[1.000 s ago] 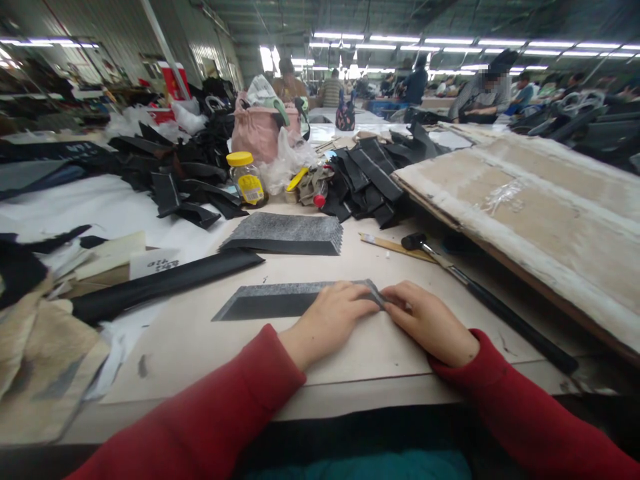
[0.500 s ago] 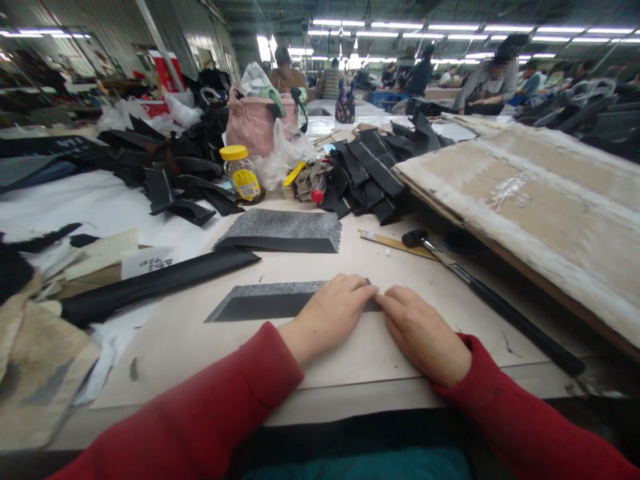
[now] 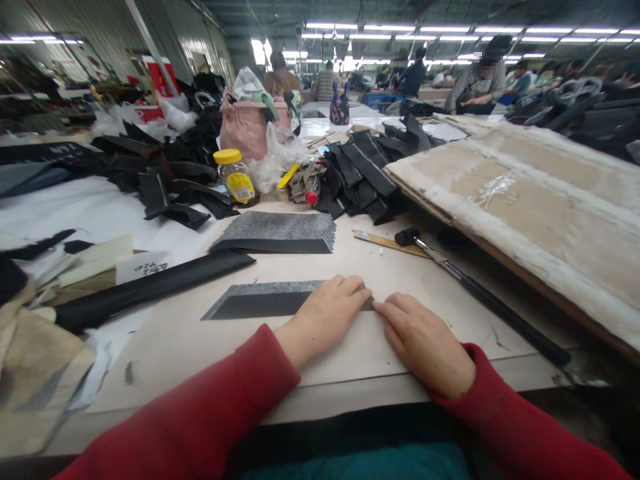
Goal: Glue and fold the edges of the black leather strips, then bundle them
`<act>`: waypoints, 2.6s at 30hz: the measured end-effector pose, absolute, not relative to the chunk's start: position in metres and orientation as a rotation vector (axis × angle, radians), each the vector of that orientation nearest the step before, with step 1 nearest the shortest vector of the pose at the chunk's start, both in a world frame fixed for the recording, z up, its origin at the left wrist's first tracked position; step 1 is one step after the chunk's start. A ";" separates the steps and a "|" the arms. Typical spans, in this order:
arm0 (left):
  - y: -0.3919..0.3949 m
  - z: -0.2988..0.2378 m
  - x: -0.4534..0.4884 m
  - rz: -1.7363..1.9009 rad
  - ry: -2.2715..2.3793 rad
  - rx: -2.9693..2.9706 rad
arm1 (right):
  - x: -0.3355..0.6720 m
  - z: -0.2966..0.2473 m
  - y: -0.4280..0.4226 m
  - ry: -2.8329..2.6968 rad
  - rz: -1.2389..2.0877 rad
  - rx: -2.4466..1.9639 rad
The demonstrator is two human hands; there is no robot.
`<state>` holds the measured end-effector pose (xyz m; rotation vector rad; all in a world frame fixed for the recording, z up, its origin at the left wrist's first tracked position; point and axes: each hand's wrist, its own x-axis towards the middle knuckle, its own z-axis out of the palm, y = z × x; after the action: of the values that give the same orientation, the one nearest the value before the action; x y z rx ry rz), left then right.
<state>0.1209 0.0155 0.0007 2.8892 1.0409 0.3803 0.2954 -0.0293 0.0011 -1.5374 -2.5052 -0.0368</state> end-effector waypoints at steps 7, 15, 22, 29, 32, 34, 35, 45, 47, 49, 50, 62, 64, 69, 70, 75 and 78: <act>0.013 0.010 0.128 0.143 0.926 3.106 | 0.294 0.004 -0.031 -2.513 -0.032 -1.578; 0.018 0.010 0.127 0.099 0.959 3.085 | 0.295 0.005 -0.031 -2.502 0.010 -1.603; 0.030 0.022 0.126 0.097 1.029 3.065 | 0.292 0.011 -0.032 -2.546 0.026 -1.646; 0.043 0.020 0.118 0.216 1.044 2.872 | 0.301 0.020 -0.032 -2.586 0.237 -1.684; 0.046 0.007 0.113 0.381 1.152 2.731 | 0.312 0.028 -0.016 -2.579 0.496 -1.595; 0.047 0.000 0.111 0.436 1.199 2.677 | 0.314 0.031 0.001 -2.520 0.632 -1.586; 0.047 -0.002 0.110 0.441 1.204 2.665 | 0.313 0.031 0.010 -2.466 0.723 -1.618; 0.046 -0.007 0.109 0.494 1.181 2.639 | 0.297 0.024 0.066 -2.033 1.674 -1.617; 0.046 -0.007 0.108 0.512 1.178 2.638 | 0.295 0.025 0.064 -2.089 1.581 -1.603; 0.047 -0.007 0.108 0.535 1.193 2.620 | 0.294 0.026 0.062 -2.126 1.485 -1.612; 0.048 -0.007 0.108 0.543 1.205 2.600 | 0.295 0.027 0.061 -2.134 1.454 -1.623; 0.060 -0.010 0.111 0.591 1.187 2.450 | 0.312 0.031 0.079 -2.658 0.821 -1.403; 0.059 -0.010 0.111 0.600 1.186 2.455 | 0.308 0.034 0.082 -2.737 0.754 -1.346; 0.057 -0.010 0.109 0.612 1.177 2.470 | 0.307 0.032 0.081 -2.828 0.588 -1.219; 0.057 -0.010 0.109 0.613 1.173 2.478 | 0.308 0.031 0.080 -2.826 0.557 -1.203; 0.056 -0.009 0.110 0.606 1.151 2.529 | 0.309 0.026 0.072 -2.842 0.381 -1.099; 0.054 -0.007 0.111 0.563 1.144 2.591 | 0.307 0.025 0.066 -2.925 0.211 -1.052</act>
<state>0.1111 0.0544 -0.0070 2.5910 1.1440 0.5630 0.3073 0.0657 0.0252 -1.0515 -2.9254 0.2111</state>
